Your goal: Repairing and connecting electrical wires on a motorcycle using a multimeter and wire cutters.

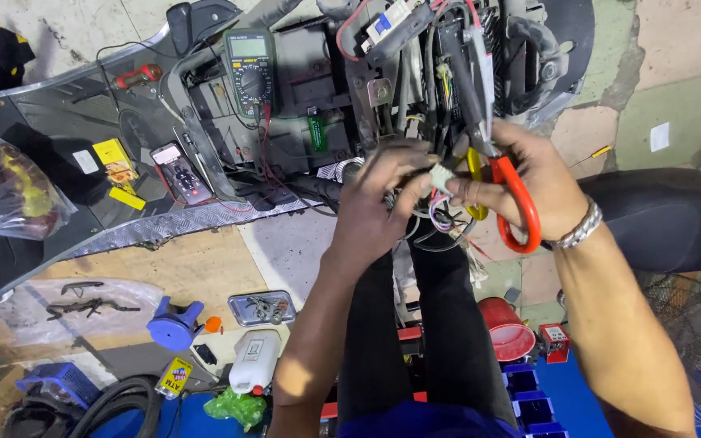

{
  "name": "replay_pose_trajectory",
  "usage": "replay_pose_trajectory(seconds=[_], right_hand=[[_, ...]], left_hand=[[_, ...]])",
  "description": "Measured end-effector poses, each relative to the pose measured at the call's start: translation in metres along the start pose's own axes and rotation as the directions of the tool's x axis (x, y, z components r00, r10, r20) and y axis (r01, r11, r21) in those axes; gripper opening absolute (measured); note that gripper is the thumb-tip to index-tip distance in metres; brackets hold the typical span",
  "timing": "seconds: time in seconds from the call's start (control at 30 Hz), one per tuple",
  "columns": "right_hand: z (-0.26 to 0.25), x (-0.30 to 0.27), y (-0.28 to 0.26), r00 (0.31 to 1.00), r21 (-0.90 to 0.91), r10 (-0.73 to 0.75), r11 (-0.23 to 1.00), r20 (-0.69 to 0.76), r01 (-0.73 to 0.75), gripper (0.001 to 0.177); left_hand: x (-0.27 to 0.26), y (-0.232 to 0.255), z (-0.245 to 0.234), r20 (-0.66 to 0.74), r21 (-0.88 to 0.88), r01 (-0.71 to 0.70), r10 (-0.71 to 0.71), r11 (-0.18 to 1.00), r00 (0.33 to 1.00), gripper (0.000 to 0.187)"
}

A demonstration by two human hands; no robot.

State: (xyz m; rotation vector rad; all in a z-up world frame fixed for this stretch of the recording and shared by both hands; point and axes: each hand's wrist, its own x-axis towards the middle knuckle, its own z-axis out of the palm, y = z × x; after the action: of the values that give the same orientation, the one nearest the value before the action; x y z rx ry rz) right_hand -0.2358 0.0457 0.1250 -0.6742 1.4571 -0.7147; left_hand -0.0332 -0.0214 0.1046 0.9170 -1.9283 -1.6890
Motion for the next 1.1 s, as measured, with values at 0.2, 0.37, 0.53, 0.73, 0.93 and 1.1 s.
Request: replay_pose_trajectory(seconds=[0.2,0.37,0.53,0.73,0.93,1.1], right_hand=[[0.011,-0.011,0.02,0.948,-0.03,-0.193,0.981,-0.254,0.192,0.033],[0.02,-0.015,0.039,0.858,-0.039,-0.313,0.944,-0.408,0.327,0.036],[0.049,-0.015,0.052,0.737,-0.165,-0.444,0.891,-0.509,0.423,0.039],[0.04,-0.008,0.086,0.808,0.329,-0.038,0.902,-0.587,0.281,0.043],[0.027,-0.003,0.087,0.915,0.614,0.017,0.746,-0.404,0.258,0.028],[0.008,0.003,0.084,0.976,0.743,-0.141,0.634,-0.166,0.218,0.025]], left_hand=[[-0.024,0.005,0.027,-0.212,0.16,0.086,-0.051,0.983,0.976,0.032],[-0.017,0.017,0.037,-0.368,0.526,-0.12,0.353,0.842,0.86,0.009],[-0.024,0.01,0.057,-0.372,0.629,-0.083,0.393,0.773,0.841,0.005],[-0.016,0.005,0.048,-0.373,0.334,-0.117,0.246,0.935,0.895,0.012],[-0.016,0.004,0.051,-0.258,-0.347,-0.009,-0.086,0.938,0.962,0.042],[-0.007,-0.004,0.05,-0.08,-0.561,0.096,-0.17,0.822,0.982,0.05]])
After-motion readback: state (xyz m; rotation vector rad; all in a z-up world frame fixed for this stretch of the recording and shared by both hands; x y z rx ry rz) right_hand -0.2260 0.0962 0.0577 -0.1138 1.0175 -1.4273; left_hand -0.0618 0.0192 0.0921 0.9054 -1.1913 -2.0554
